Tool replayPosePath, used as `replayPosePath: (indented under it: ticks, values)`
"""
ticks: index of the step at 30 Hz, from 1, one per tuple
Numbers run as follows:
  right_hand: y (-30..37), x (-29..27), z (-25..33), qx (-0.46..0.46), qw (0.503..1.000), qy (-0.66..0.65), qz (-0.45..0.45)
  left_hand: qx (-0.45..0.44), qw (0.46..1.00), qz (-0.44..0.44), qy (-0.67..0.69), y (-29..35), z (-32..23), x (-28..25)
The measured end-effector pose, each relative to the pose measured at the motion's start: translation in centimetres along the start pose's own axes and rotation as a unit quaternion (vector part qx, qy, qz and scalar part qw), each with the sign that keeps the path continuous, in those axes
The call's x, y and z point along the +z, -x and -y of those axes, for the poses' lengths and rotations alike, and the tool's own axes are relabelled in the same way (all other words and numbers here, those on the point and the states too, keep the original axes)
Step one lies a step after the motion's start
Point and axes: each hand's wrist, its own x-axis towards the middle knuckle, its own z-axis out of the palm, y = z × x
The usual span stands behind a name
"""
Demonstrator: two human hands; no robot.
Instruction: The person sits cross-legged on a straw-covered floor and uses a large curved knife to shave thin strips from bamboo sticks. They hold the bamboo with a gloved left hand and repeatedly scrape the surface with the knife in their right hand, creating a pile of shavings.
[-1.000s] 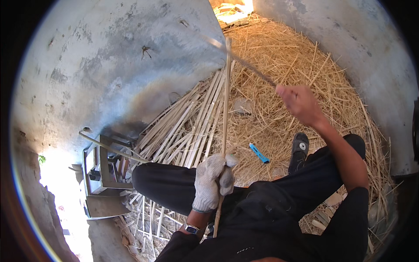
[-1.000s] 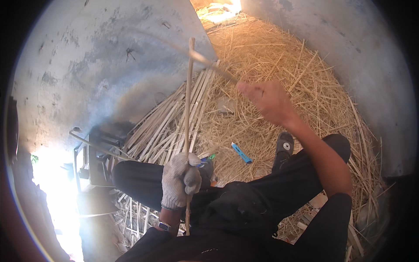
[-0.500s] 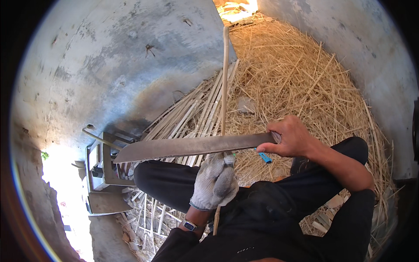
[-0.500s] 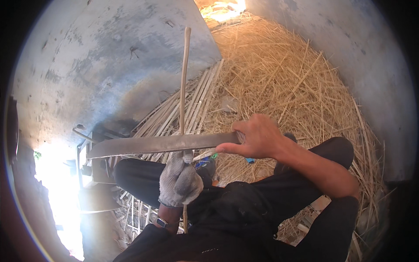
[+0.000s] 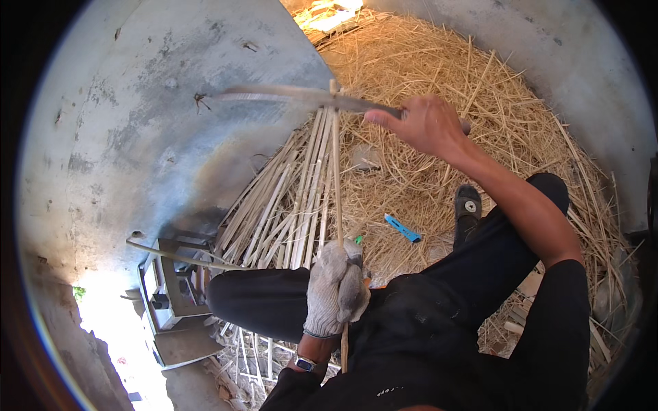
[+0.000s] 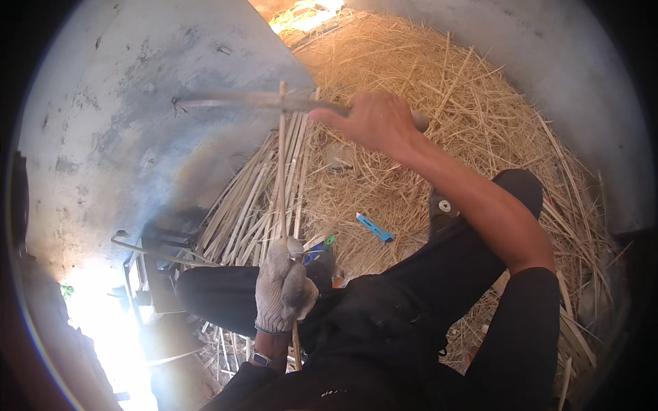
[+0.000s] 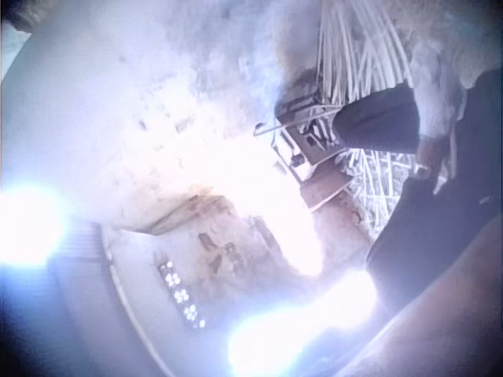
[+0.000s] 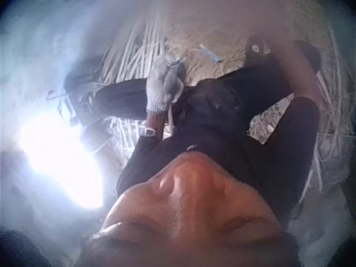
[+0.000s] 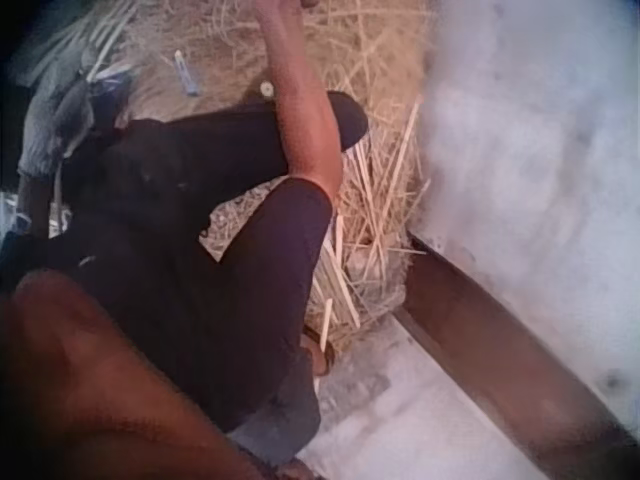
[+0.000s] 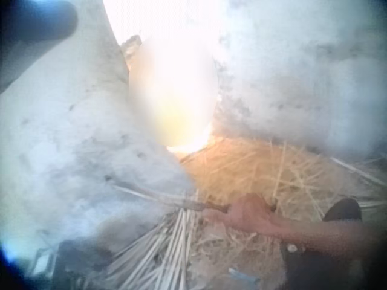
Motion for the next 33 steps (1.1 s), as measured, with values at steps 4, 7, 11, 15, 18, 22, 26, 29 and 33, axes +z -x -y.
replayPosePath:
  ticks: [4,7,11,15,18,22,26,29,33]
  values:
    - [-1.5,0.6,-1.8,-0.032,0.998,0.041,-0.03,-0.106,0.977,0.035,0.18,-0.4,0.9,1.1]
    - [-2.7,1.5,-1.8,0.032,0.999,0.042,0.002,-0.152,0.89,0.047,0.428,0.6,2.0,1.2]
    - [-9.3,-1.4,-10.9,0.255,0.953,-0.038,-0.161,-0.13,0.959,0.09,0.235,5.1,0.5,0.7]
    - [-8.0,-5.5,-11.0,0.315,0.863,-0.319,-0.235,-0.308,0.709,-0.015,0.634,4.7,4.1,-0.3]
    - [-5.0,-6.3,-5.5,0.233,0.868,-0.399,-0.183,-0.244,0.761,0.048,0.599,2.9,3.5,-1.1]
    - [-1.0,-4.2,-2.4,0.085,0.933,-0.337,-0.087,-0.21,0.722,0.041,0.658,2.2,2.9,-1.9]
    - [2.4,-2.7,0.4,-0.09,0.976,-0.177,-0.09,-0.228,0.781,-0.015,0.581,1.7,1.2,-3.5]
    - [5.1,-2.0,1.8,-0.143,0.965,-0.22,-0.014,-0.24,0.784,0.002,0.572,1.4,0.5,-4.3]
    - [7.2,-1.1,2.7,-0.224,0.952,-0.198,0.066,-0.214,0.764,0.041,0.607,1.6,0.5,-4.7]
